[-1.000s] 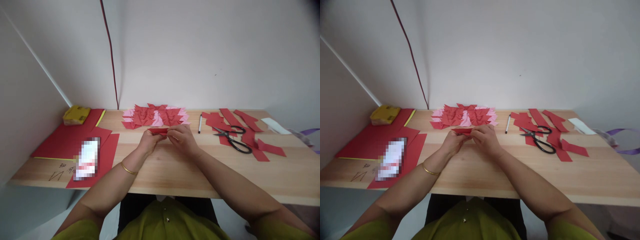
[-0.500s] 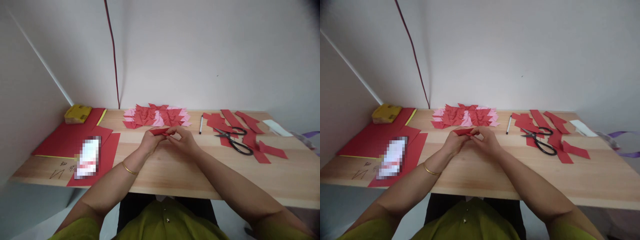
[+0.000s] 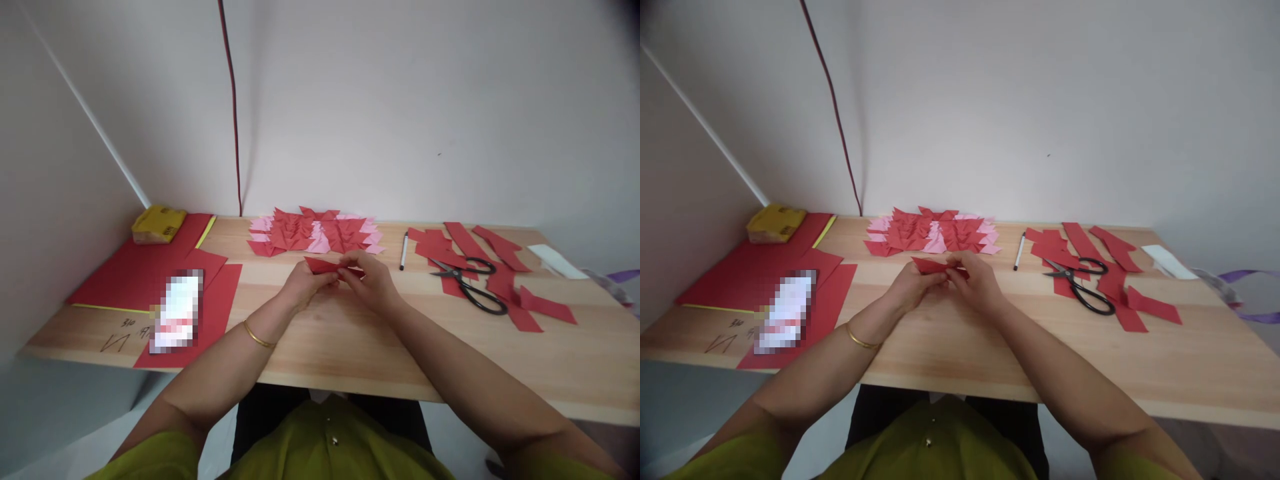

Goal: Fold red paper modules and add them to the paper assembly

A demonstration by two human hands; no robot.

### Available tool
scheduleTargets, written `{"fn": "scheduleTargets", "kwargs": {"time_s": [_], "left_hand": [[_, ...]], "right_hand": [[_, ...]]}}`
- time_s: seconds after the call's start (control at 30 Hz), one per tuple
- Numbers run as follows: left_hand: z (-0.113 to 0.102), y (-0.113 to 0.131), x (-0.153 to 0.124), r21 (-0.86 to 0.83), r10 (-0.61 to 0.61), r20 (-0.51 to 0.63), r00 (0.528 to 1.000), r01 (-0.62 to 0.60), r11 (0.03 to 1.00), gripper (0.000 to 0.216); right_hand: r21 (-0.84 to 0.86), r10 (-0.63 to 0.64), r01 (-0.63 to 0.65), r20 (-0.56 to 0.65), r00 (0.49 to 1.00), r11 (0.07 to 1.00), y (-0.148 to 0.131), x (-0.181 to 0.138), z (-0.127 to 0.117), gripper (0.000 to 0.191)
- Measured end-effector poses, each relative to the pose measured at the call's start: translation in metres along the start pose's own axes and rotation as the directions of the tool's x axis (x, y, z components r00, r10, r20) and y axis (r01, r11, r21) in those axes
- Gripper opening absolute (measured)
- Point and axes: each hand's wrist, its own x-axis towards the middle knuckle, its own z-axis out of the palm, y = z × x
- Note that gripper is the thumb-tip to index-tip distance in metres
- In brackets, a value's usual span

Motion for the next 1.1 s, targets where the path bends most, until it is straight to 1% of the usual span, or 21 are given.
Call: {"fn": "scheduleTargets", "kwargs": {"time_s": [0.07, 0.13, 0.27, 0.33, 0.47, 0.57, 0.63, 0.83, 0.97, 1.1], "left_hand": [[-0.0002, 0.0019, 0.0001, -0.029, 0.014, 0.001, 1.0, -0.014, 0.999, 0.025], [-0.0004, 0.0038, 0.0004, -0.045, 0.029, -0.01, 1.0, -0.029, 0.999, 0.026], [-0.0008, 0.0056, 0.0007, -0.027, 0.054, -0.023, 0.998, -0.055, 0.998, 0.022], [-0.0014, 0.005, 0.0008, -0.025, 0.052, -0.029, 0.998, -0.053, 0.998, 0.022], [-0.003, 0.0027, 0.0016, -0.009, 0.043, -0.037, 0.998, -0.044, 0.999, 0.022], [-0.0032, 0.002, 0.0022, 0.002, 0.061, -0.03, 0.998, -0.061, 0.998, 0.022], [-0.0029, 0.0025, 0.0022, 0.013, 0.078, -0.018, 0.997, -0.078, 0.997, 0.02], [-0.003, 0.0046, 0.002, 0.127, 0.138, 0.004, 0.99, -0.137, 0.982, 0.016], [-0.0041, 0.0045, 0.0026, 0.186, 0.176, 0.007, 0.984, -0.174, 0.967, 0.015], [-0.0043, 0.006, 0.0019, 0.245, 0.184, 0.018, 0.983, -0.183, 0.952, 0.017]], "right_hand": [[0.056, 0.036, -0.036, -0.003, 0.999, 0.998, -0.0005, -0.0001, -0.0005, 0.012], [0.065, 0.033, -0.032, -0.013, 0.999, 0.997, -0.0014, 0.0011, -0.0018, 0.011], [-0.028, -0.085, 0.084, -0.021, 0.996, 0.996, -0.0036, 0.0049, -0.0046, 0.006], [-0.049, -0.119, 0.118, -0.014, 0.993, 0.992, -0.0048, 0.006, -0.0053, 0.005], [-0.055, -0.114, 0.113, -0.014, 0.993, 0.992, -0.0058, 0.0061, -0.0051, 0.005], [-0.036, -0.118, 0.117, -0.026, 0.993, 0.992, -0.0046, 0.0056, -0.0045, 0.006], [-0.016, -0.113, 0.113, -0.012, 0.993, 0.993, -0.0035, 0.0056, -0.0043, 0.007], [-0.027, -0.124, 0.126, 0.046, 0.991, 0.992, -0.0029, 0.0065, -0.0048, 0.007], [-0.026, -0.086, 0.088, 0.068, 0.994, 0.996, -0.0019, 0.0067, -0.0046, 0.008], [-0.041, -0.104, 0.109, 0.101, 0.989, 0.993, 0.0003, 0.0068, -0.0047, 0.01]]}}
